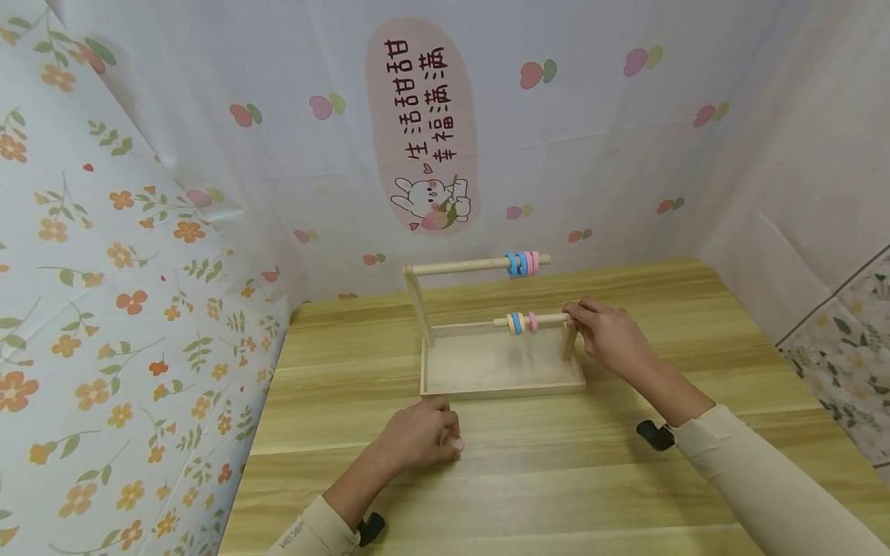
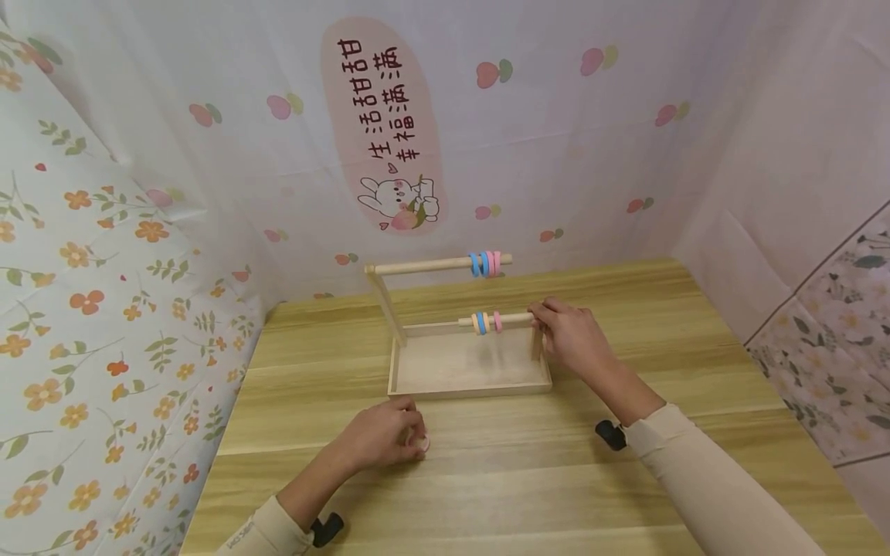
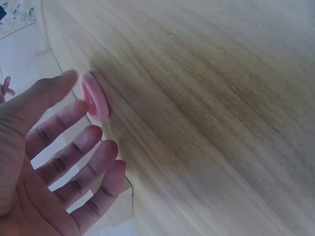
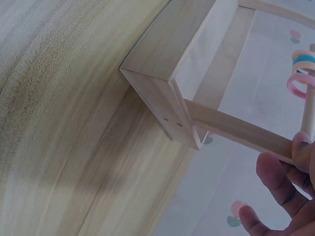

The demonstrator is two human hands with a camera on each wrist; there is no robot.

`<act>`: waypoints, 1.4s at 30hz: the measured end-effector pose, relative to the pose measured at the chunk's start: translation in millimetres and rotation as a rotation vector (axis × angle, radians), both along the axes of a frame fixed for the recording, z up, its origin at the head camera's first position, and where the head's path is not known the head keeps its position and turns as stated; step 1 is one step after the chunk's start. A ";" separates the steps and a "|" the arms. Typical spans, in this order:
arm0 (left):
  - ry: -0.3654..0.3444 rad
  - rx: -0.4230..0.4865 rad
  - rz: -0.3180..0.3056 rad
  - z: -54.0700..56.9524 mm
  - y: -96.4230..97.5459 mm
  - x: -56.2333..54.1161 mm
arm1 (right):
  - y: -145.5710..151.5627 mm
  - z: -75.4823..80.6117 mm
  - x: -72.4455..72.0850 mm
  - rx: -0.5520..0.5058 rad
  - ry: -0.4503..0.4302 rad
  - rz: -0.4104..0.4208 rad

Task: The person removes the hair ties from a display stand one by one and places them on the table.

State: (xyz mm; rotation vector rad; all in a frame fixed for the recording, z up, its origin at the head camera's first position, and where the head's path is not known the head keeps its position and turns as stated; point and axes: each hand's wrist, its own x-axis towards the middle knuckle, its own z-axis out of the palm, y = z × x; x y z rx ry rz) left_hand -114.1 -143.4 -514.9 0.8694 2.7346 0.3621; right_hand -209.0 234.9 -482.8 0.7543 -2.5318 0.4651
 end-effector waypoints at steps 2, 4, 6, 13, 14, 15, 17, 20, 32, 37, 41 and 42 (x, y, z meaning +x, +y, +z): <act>0.006 0.021 0.007 0.5 0.7 -1.5 | -0.7 1.3 -0.3 0.003 0.000 0.000; 0.028 0.036 0.010 1.1 1.6 -3.4 | -0.7 2.1 -0.7 0.006 -0.005 -0.004; 0.054 0.056 0.010 2.2 2.8 -5.4 | -0.6 2.8 -0.7 0.007 -0.011 -0.006; 0.085 0.204 0.063 4.7 9.2 -12.5 | 0.5 4.2 1.5 0.013 -0.040 -0.016; 0.085 0.225 0.073 5.2 10.3 -13.8 | 0.9 4.2 1.6 0.014 -0.044 -0.017; 0.088 0.243 0.084 5.7 11.5 -15.1 | 1.3 4.2 1.6 0.015 -0.047 -0.017; 0.097 0.274 0.106 7.2 13.9 -17.9 | 1.4 4.5 1.9 0.016 -0.052 -0.017; 0.122 0.303 0.139 9.0 17.1 -21.7 | 1.4 4.4 2.2 0.017 -0.049 -0.019; 0.179 0.402 0.211 16.7 29.2 -38.8 | 0.1 2.2 -0.2 -0.002 0.003 -0.004; 0.135 0.425 0.240 17.5 33.5 -47.3 | 0.1 2.4 -0.6 -0.005 0.014 -0.003; 0.116 0.432 0.274 19.6 36.4 -53.7 | -0.3 3.0 -0.1 -0.004 0.013 -0.005; 0.117 0.432 0.279 20.3 37.1 -54.9 | -0.4 2.9 -0.1 -0.004 0.012 -0.006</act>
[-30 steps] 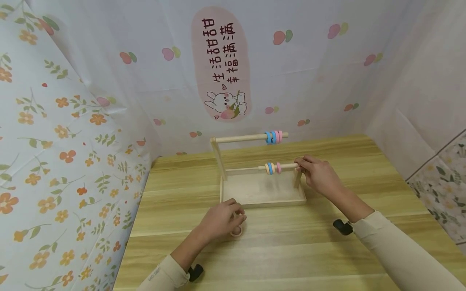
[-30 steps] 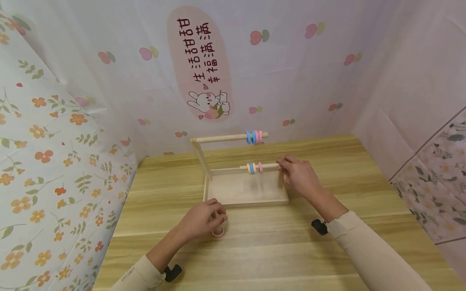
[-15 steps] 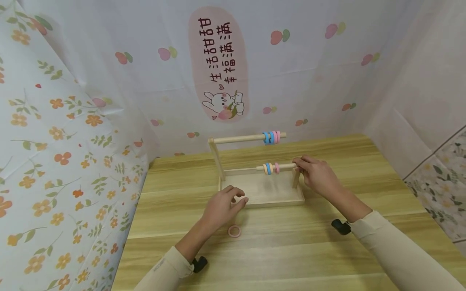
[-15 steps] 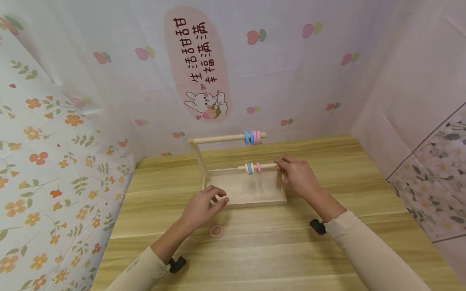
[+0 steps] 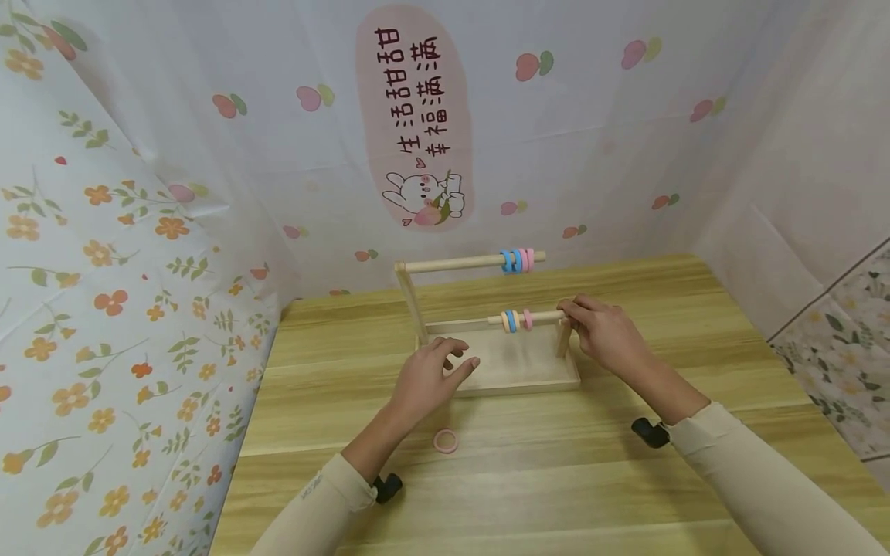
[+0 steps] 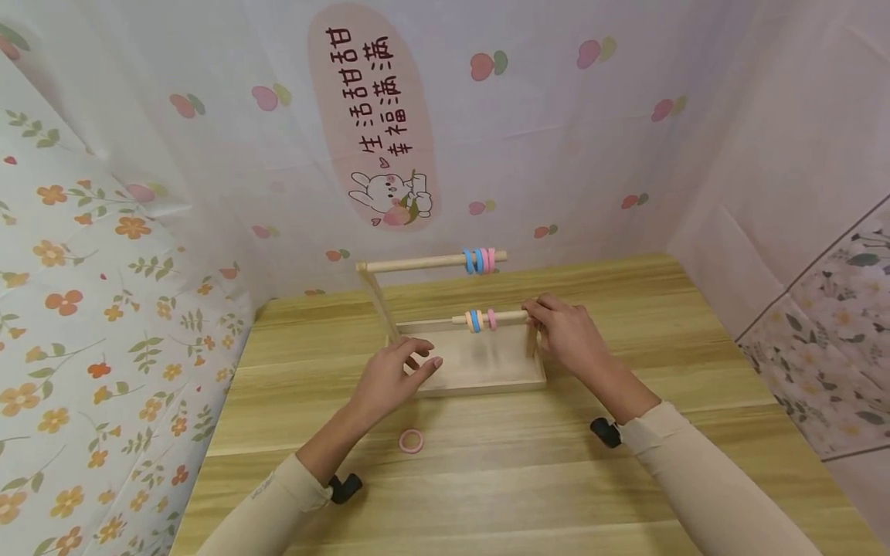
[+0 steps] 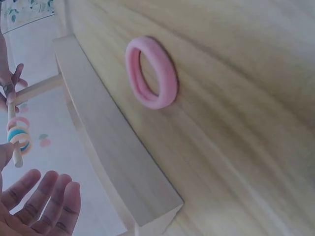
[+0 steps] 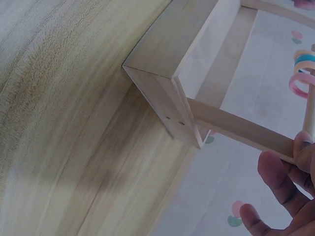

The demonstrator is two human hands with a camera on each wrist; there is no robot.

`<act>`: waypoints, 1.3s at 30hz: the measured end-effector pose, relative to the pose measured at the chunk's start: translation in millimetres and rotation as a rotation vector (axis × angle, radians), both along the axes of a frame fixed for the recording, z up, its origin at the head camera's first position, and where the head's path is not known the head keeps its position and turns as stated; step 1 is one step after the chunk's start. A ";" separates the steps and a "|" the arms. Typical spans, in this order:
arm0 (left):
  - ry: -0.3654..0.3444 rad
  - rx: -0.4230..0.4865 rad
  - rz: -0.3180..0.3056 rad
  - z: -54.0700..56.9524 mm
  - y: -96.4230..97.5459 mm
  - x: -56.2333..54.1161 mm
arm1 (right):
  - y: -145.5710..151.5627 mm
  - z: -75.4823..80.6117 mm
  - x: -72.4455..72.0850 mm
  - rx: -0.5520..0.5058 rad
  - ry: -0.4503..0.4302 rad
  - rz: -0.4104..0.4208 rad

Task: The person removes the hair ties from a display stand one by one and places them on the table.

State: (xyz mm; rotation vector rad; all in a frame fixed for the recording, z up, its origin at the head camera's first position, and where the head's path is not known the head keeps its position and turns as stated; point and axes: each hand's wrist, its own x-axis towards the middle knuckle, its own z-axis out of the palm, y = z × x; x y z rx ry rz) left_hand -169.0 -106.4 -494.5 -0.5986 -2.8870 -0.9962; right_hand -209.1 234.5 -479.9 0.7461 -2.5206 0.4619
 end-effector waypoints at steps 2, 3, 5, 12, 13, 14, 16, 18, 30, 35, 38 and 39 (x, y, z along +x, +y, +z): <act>-0.001 -0.001 0.011 2.0 1.7 -1.8 | 0.0 -0.2 0.4 0.001 -0.003 -0.002; -0.006 0.003 0.014 3.2 2.7 -2.7 | 0.0 -0.3 0.6 0.002 -0.007 -0.003; -0.004 0.005 0.013 5.1 4.6 -4.6 | 0.2 -0.7 1.1 0.002 -0.018 -0.008; 0.022 -0.011 0.006 10.8 12.4 -13.6 | 1.5 -4.1 1.7 -0.003 -0.021 -0.017; 0.027 -0.011 0.007 11.3 13.2 -14.8 | 1.4 -4.5 1.8 -0.006 -0.018 -0.014; 0.031 -0.007 0.008 11.5 14.0 -16.0 | 1.4 -5.0 1.9 -0.009 -0.014 -0.012; 0.039 -0.001 0.009 11.1 15.0 -17.9 | 1.4 -5.7 2.0 -0.013 -0.010 -0.009; 0.042 0.002 0.012 11.0 16.2 -18.7 | 1.7 -6.5 1.9 -0.019 -0.010 -0.008; 0.060 -0.006 0.008 14.7 27.0 -23.1 | 1.4 -2.9 1.6 -0.015 -0.030 -0.018; 0.066 -0.004 -0.001 15.6 32.8 -27.4 | 0.8 -1.0 -0.1 -0.010 -0.037 -0.017; 0.066 0.008 -0.008 15.6 35.6 -28.6 | 0.5 -1.4 -1.2 -0.006 -0.014 -0.007; 0.063 0.011 -0.009 15.6 36.5 -28.8 | 0.3 -1.8 -1.5 -0.004 -0.008 -0.004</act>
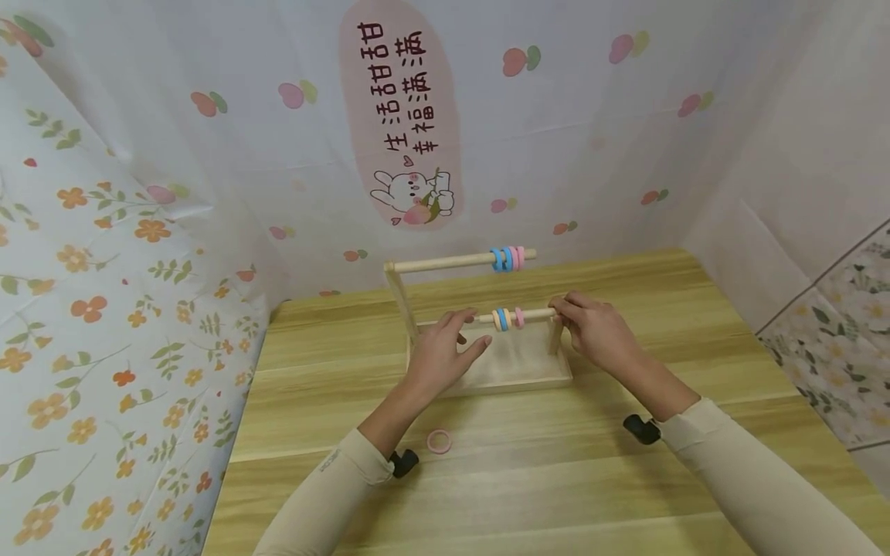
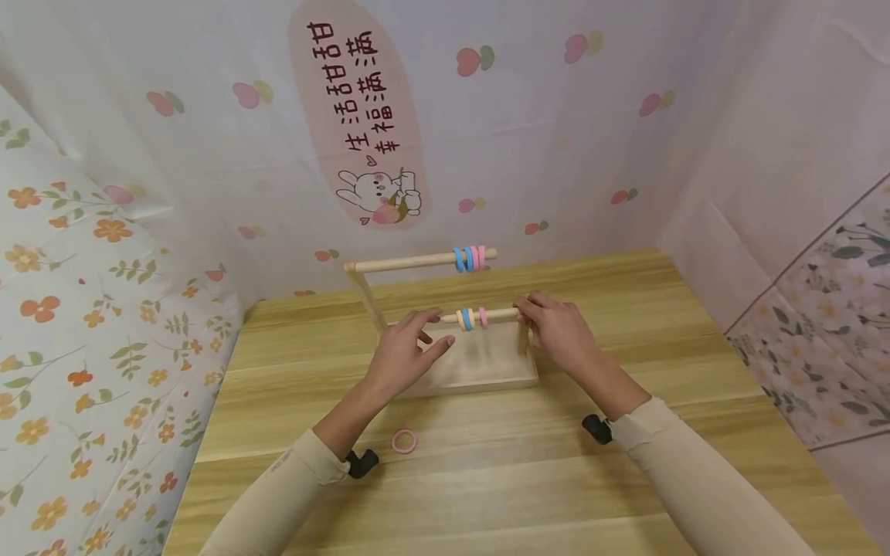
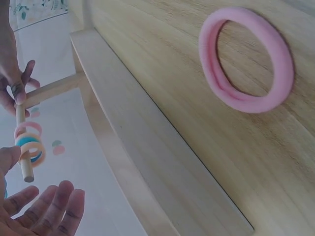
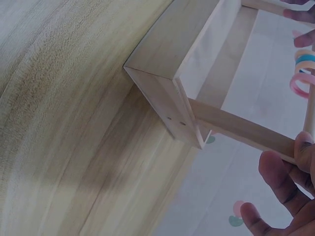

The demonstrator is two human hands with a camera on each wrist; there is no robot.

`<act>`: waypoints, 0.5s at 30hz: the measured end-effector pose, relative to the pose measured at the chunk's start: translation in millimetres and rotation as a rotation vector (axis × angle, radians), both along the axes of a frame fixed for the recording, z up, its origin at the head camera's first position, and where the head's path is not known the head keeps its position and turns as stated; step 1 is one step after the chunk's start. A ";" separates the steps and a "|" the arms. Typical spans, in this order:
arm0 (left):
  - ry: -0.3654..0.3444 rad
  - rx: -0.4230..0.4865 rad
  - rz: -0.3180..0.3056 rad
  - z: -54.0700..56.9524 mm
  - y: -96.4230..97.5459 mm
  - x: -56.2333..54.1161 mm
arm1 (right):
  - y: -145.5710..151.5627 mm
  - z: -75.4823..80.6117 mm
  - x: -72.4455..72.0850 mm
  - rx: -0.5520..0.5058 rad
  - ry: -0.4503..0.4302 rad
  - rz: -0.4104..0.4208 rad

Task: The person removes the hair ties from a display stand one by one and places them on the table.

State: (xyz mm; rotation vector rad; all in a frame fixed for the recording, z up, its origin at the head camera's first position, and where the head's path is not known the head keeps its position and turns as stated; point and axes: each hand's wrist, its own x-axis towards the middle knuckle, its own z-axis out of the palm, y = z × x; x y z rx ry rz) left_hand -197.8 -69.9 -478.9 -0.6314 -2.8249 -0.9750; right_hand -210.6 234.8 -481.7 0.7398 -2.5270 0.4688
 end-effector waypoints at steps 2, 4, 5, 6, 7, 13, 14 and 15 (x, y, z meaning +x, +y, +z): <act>-0.008 0.007 -0.001 -0.5 1.8 -0.8 | 0.1 0.1 -0.6 0.001 0.004 0.003; -0.017 0.024 -0.005 -0.4 3.7 -1.7 | 0.2 0.1 -0.8 0.004 -0.003 -0.002; -0.019 0.027 -0.004 -0.4 4.5 -2.2 | 0.2 0.1 -0.9 0.004 -0.007 -0.005; -0.021 0.031 -0.005 -0.5 5.3 -2.8 | 0.2 0.4 -0.8 0.004 -0.012 -0.008; -0.025 0.036 -0.006 -0.3 6.0 -3.4 | 0.2 0.9 -0.5 0.005 -0.016 -0.011; -0.040 0.045 -0.016 0.7 8.2 -5.6 | -0.6 3.0 1.2 0.012 -0.021 -0.007; -0.041 0.044 -0.018 0.6 8.4 -6.0 | -0.6 3.1 1.4 0.015 -0.026 -0.008; -0.042 0.042 -0.019 0.7 8.6 -6.4 | -0.6 3.5 1.8 0.017 -0.031 -0.010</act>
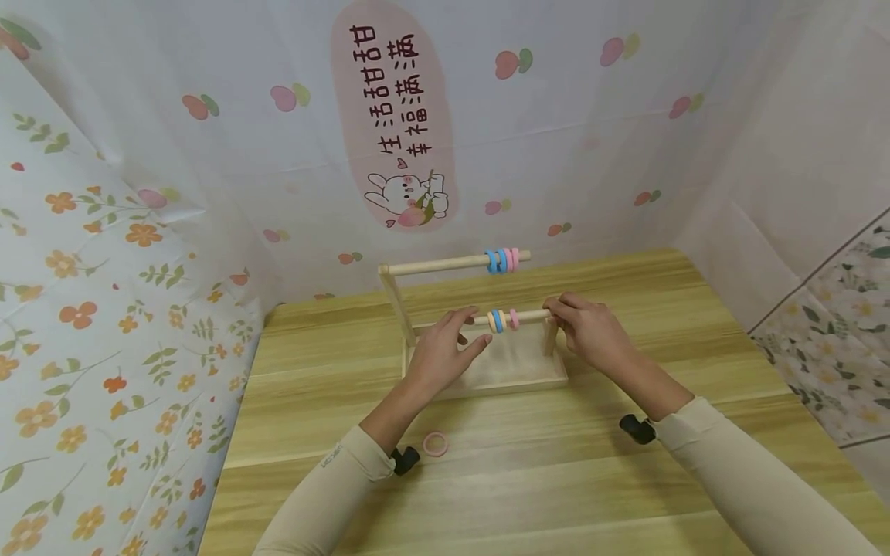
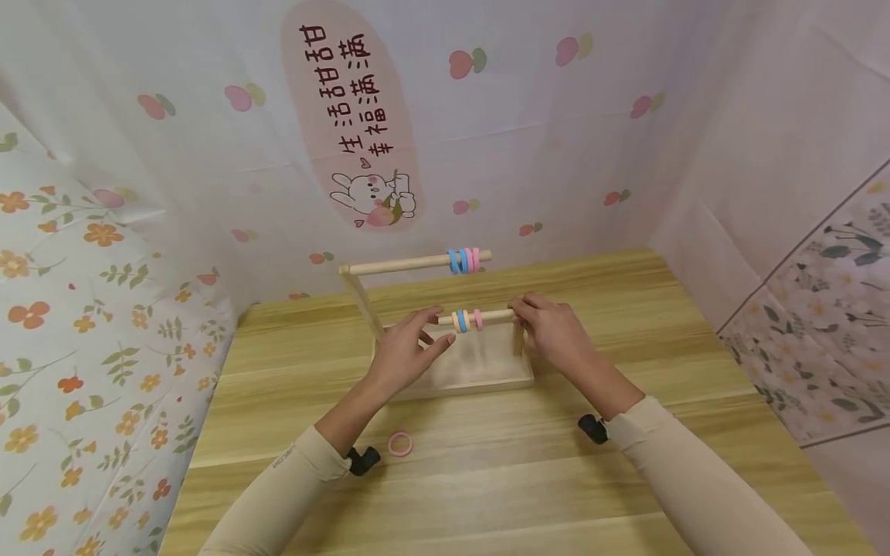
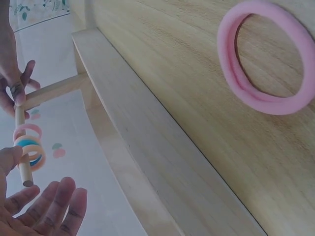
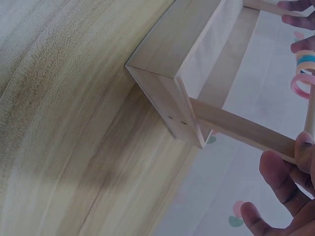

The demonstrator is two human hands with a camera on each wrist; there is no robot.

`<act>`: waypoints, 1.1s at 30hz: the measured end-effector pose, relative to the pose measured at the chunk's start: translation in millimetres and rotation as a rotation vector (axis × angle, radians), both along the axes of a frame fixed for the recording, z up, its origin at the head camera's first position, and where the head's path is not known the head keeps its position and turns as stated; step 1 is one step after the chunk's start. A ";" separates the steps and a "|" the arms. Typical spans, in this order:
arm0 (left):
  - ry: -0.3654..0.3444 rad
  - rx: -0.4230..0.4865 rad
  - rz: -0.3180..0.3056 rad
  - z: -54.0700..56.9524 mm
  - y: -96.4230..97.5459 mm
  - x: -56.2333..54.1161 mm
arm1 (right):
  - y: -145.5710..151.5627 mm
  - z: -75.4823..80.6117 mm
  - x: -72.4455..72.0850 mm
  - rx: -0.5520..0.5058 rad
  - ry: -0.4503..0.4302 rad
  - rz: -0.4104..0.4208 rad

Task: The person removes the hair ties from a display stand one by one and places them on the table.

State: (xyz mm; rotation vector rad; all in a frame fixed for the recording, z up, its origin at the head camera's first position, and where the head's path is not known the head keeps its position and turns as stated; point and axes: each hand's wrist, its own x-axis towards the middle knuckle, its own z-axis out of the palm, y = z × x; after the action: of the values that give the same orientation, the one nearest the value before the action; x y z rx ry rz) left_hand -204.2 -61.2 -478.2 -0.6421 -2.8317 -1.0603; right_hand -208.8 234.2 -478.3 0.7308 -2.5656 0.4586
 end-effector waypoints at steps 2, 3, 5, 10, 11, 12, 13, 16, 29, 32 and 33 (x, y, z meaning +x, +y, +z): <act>-0.002 -0.003 -0.003 0.1 -0.2 -0.5 | -0.3 0.0 0.1 0.007 -0.011 -0.008; -0.001 -0.004 -0.005 0.0 -0.2 -0.9 | -0.6 0.1 0.2 0.011 -0.016 -0.012; 0.002 -0.007 -0.011 -0.1 0.7 -1.9 | -0.2 0.5 0.5 0.011 -0.025 -0.017; -0.013 0.001 -0.017 0.5 3.9 -3.2 | 0.2 0.6 0.8 0.010 -0.039 -0.020; -0.019 0.004 -0.018 0.7 4.6 -3.3 | 0.4 0.4 0.9 0.011 -0.038 -0.021; -0.024 0.006 -0.018 1.0 5.4 -3.5 | 0.5 0.0 1.0 0.012 -0.036 -0.023; -0.028 0.008 -0.018 1.1 6.1 -3.6 | 0.5 -0.1 1.2 0.012 -0.033 -0.024; -0.027 0.002 -0.017 1.7 7.6 -4.0 | 0.2 -1.1 1.4 0.011 -0.011 -0.023; -0.004 -0.018 -0.017 -0.4 12.9 -6.4 | -1.5 -1.0 2.8 0.016 -0.025 -0.030; 0.012 -0.019 -0.019 -0.3 14.7 -7.0 | -0.7 -0.3 2.9 0.019 -0.036 -0.035; 0.016 -0.018 -0.018 -0.3 15.2 -7.3 | -0.5 0.2 3.1 0.019 -0.040 -0.037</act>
State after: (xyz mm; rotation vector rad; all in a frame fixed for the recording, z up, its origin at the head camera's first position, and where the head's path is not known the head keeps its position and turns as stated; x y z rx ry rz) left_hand -211.5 -46.0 -478.6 -0.6751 -2.8306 -1.0292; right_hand -205.7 233.7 -478.1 0.6861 -2.6191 0.4418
